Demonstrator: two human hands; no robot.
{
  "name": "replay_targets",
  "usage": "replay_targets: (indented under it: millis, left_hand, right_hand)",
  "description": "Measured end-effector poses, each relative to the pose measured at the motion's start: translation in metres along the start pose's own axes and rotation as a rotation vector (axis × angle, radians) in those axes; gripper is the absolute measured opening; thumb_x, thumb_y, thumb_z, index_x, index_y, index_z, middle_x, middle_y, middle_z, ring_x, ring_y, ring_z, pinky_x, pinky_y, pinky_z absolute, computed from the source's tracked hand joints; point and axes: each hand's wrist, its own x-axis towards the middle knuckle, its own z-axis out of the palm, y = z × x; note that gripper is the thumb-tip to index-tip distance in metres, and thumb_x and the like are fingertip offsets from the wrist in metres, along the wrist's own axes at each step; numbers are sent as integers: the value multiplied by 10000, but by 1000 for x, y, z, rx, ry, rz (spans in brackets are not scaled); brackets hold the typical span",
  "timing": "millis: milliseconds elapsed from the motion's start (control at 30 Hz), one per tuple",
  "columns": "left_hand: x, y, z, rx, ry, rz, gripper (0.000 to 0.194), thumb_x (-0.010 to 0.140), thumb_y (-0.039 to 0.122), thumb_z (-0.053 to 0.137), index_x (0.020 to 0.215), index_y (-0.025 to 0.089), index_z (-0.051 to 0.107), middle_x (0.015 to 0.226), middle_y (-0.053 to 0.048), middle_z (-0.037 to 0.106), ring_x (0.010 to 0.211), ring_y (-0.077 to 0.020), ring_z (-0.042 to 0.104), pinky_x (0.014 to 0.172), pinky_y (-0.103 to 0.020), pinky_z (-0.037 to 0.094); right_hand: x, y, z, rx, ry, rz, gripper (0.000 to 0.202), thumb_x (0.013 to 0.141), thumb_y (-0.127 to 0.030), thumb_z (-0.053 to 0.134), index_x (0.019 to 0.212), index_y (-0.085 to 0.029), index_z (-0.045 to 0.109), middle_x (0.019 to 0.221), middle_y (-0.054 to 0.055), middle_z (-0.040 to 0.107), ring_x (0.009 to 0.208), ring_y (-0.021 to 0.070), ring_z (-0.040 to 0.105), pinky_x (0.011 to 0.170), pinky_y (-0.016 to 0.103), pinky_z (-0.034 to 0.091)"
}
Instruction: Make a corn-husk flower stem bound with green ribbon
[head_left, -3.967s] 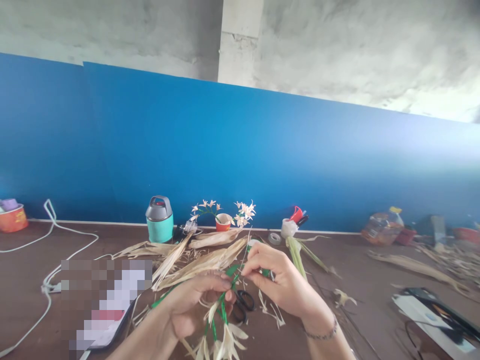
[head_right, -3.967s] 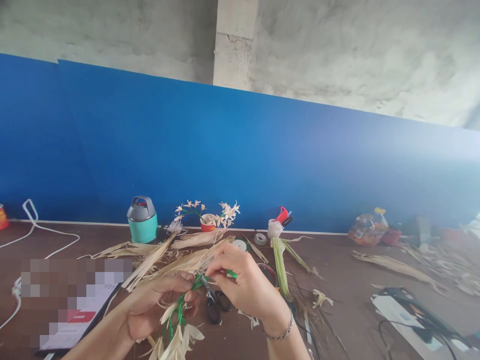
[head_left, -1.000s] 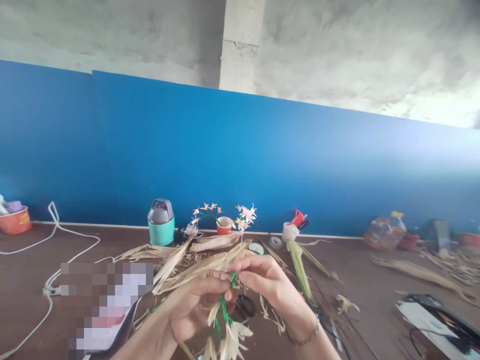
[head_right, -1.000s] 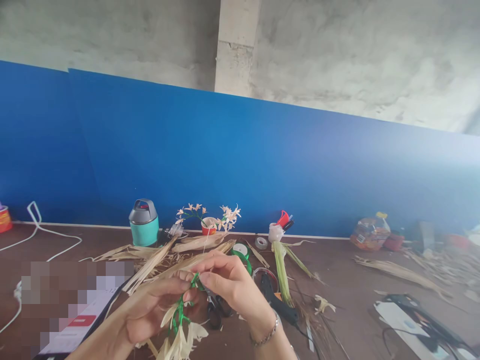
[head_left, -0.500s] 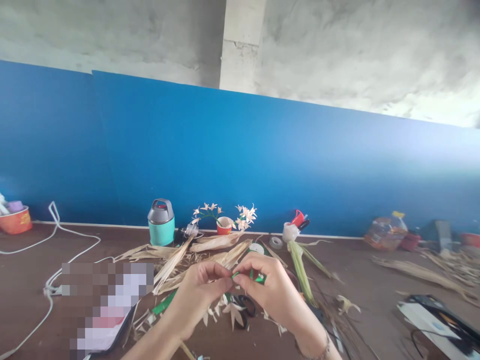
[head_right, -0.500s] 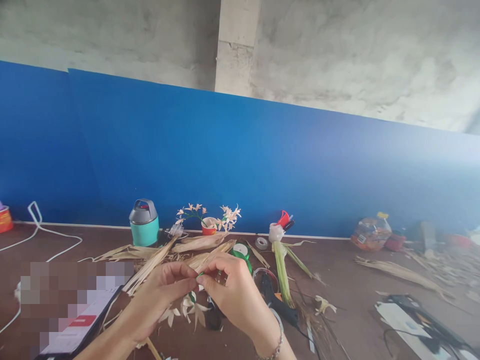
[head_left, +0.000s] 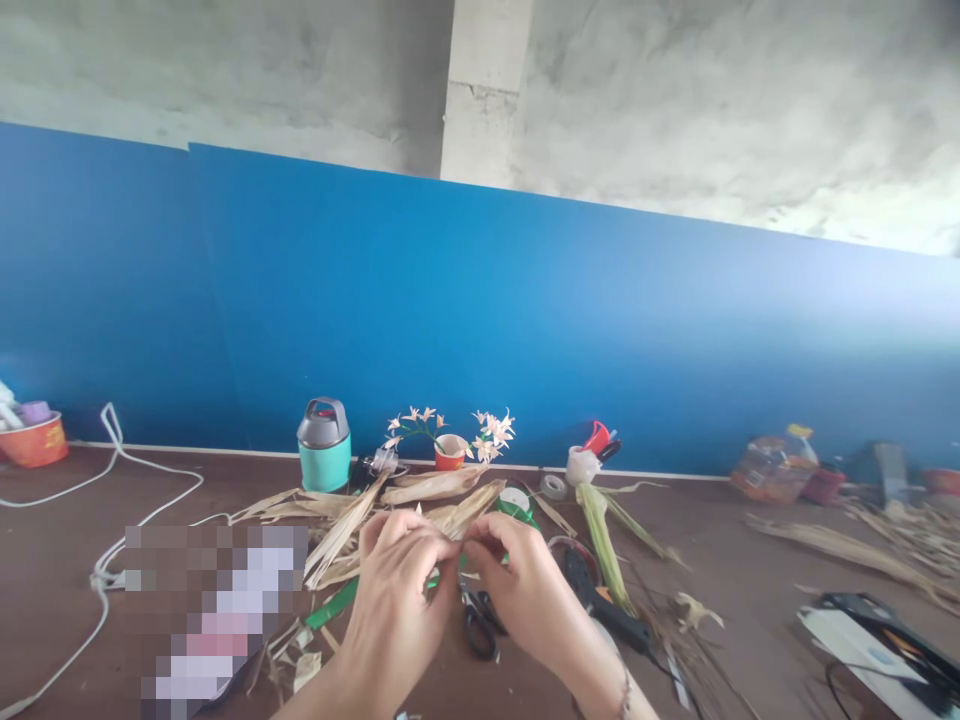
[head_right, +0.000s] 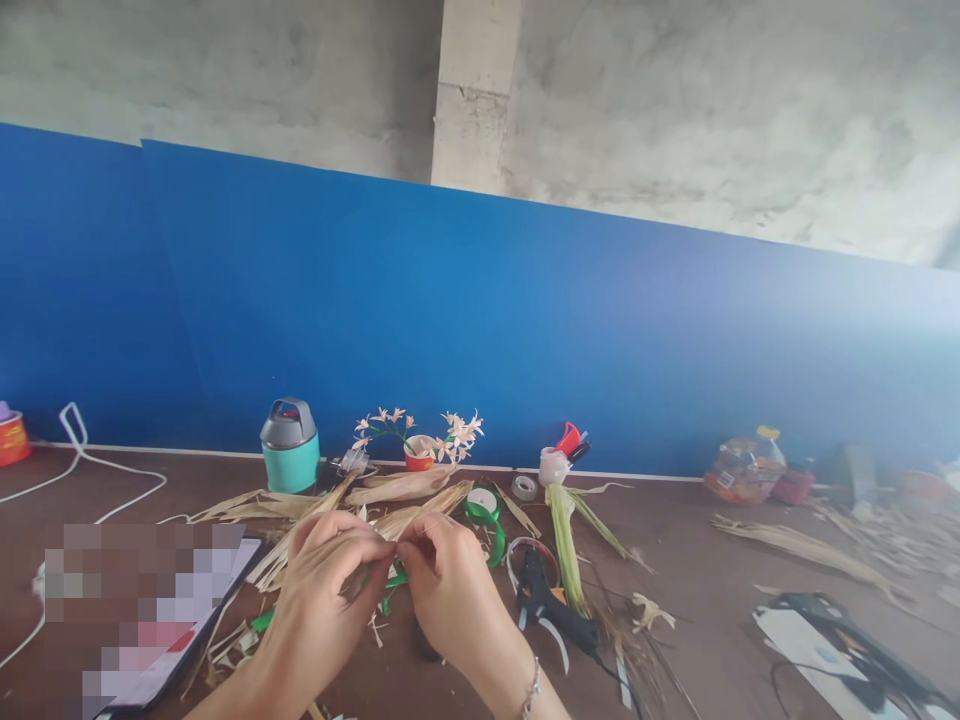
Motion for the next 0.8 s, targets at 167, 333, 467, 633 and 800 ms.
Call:
replay_targets:
  millis: [167,333,467,633,800]
  left_hand:
    - [5,-6,-2,8,-130,-141,125,790,180,582,845,230,683,732,-40,653,738,-221,584,711,-369,420]
    - [14,-4,-11,-100,-317,-177,188,820,176,534,842,250,705,751,-45,678,813,-241,588,762,-398,435]
    - [18,-4,-16,-130,-357,-164,232,810,133,516,864,250,708,774,-42,664,823,-229,589,783,-395,437]
    - [15,-10,-13,-13,-317,-149,157,771,127,555,725,218,675,753,-45,630,777,-228,580,770,-410,424]
    - [14,-8,-11,96,-273,-43,147,764,92,548,699,205,616,681,-29,649,767,-232,574,797,-442,385]
  right_hand:
    - [2,4,7,1,46,-38,158,819,-107,467,761,-185,591,751,33,633,705,173,557,651,275,401]
    - [3,4,7,-38,37,-126,161,822,-89,467,774,-190,584,776,44,625,757,186,557,679,286,410]
    - [4,5,6,-82,20,-167,173,819,-66,456,777,-190,568,784,46,620,778,191,548,697,295,410]
    - [4,2,8,-56,27,-153,165,783,-55,491,757,-185,590,786,43,638,775,187,565,685,282,416]
    - [7,3,12,69,49,12,147,742,-99,535,690,-179,646,712,27,665,696,177,594,643,266,434]
